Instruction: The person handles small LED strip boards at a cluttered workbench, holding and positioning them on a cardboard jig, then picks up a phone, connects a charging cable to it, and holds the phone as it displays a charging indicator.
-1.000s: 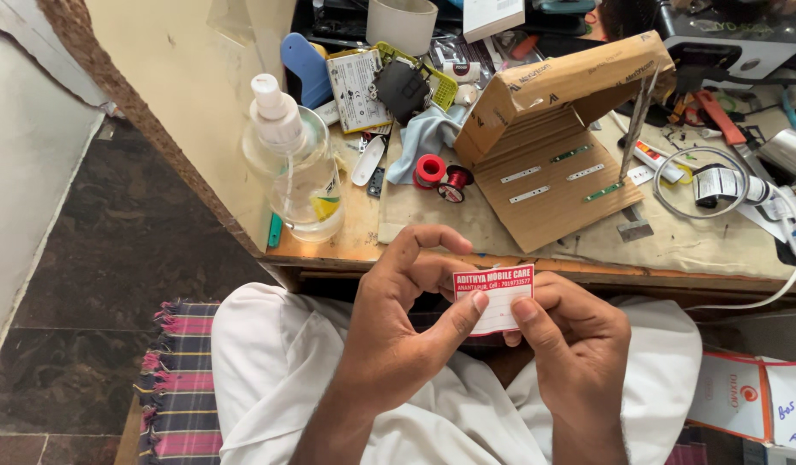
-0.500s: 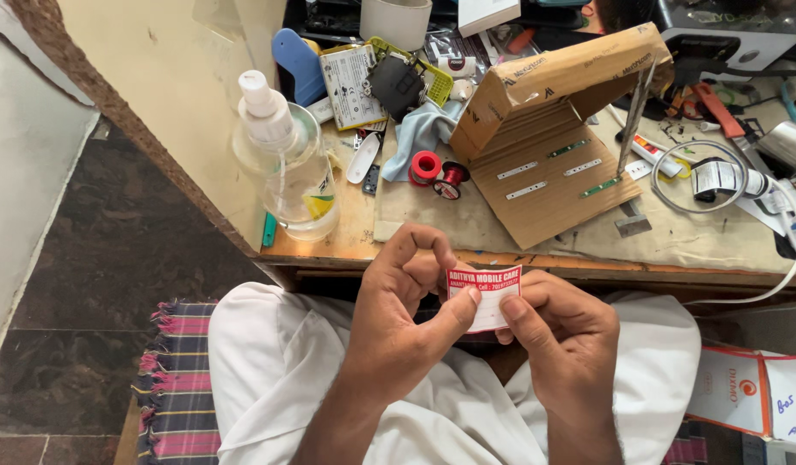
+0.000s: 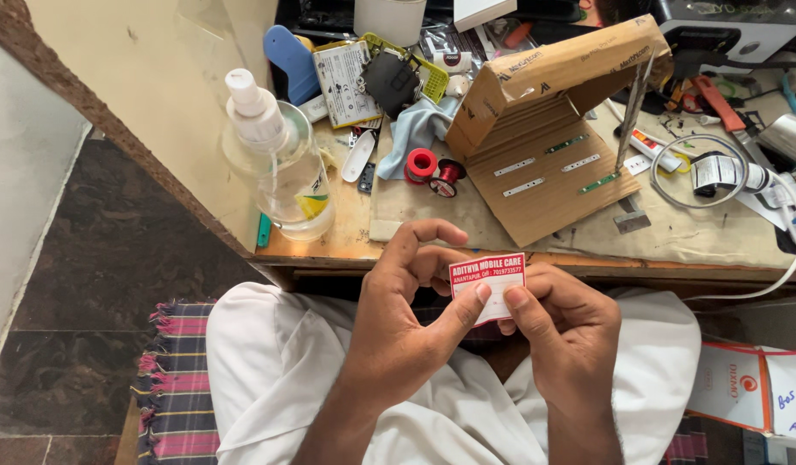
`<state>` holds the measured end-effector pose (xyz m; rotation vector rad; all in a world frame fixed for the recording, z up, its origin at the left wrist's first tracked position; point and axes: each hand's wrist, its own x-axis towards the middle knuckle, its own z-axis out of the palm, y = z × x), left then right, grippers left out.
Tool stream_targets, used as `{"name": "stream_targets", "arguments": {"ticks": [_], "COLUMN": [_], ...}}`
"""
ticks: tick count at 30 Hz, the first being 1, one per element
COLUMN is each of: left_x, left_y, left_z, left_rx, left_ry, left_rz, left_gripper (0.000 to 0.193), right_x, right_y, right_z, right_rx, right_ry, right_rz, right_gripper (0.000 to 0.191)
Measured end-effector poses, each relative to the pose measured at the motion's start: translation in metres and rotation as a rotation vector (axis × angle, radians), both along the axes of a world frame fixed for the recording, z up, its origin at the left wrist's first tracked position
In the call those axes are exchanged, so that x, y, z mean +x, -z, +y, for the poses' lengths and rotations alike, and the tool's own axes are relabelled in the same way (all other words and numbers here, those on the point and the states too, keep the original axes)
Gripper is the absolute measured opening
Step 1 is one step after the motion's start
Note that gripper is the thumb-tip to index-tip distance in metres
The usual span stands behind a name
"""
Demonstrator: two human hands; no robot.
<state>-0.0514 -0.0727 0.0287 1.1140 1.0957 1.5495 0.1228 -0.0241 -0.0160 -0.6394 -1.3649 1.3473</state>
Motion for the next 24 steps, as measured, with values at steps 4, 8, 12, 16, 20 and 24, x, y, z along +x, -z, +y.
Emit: {"name": "stream_targets", "arguments": {"ticks": [4,8,12,16,20,24], "left_x": [0.0000,0.0001,0.0016,0.0050,0.0063,0.0068], "left_y": [-0.0004,-0.0006,-0.0008,-0.0010,-0.0019,-0.0027], "left_z": [0.0001,0.0001,-0.0005,-0.0004,-0.0001,-0.0001], "left_rx": [0.003,0.001,-0.002,0.015,0.035,0.019], "left_ry": [-0.021,-0.063,-0.105,-0.129,-0.136,-0.147], "left_rz": [0.034,0.092,0.152,0.151,0.112,0.108], "left_gripper": [0.041,0.041,0.040,0.042,0.042,0.041], "right_x": [-0.0005,-0.0009,0.0002,0.0016,0.0013,0.0011], "right_y": [-0.0001,0.0005,0.0018,0.0027,0.0034,0.0040], "right_z": [0.0002,0.0005,0.0014,0.0008,0.0009,0.0011], "right_rx": [-0.015,-0.013,-0.009,-0.014,-0.017,-0.025], "right_ry": [0.001,-0.001,-0.007,-0.010,-0.008,-0.008], "right_rz": [-0.009,-0.030,-0.046,-0.048,-0.053,-0.049], "right_gripper": [0.014,0.014,0.014,0.014,0.015,0.016]}}
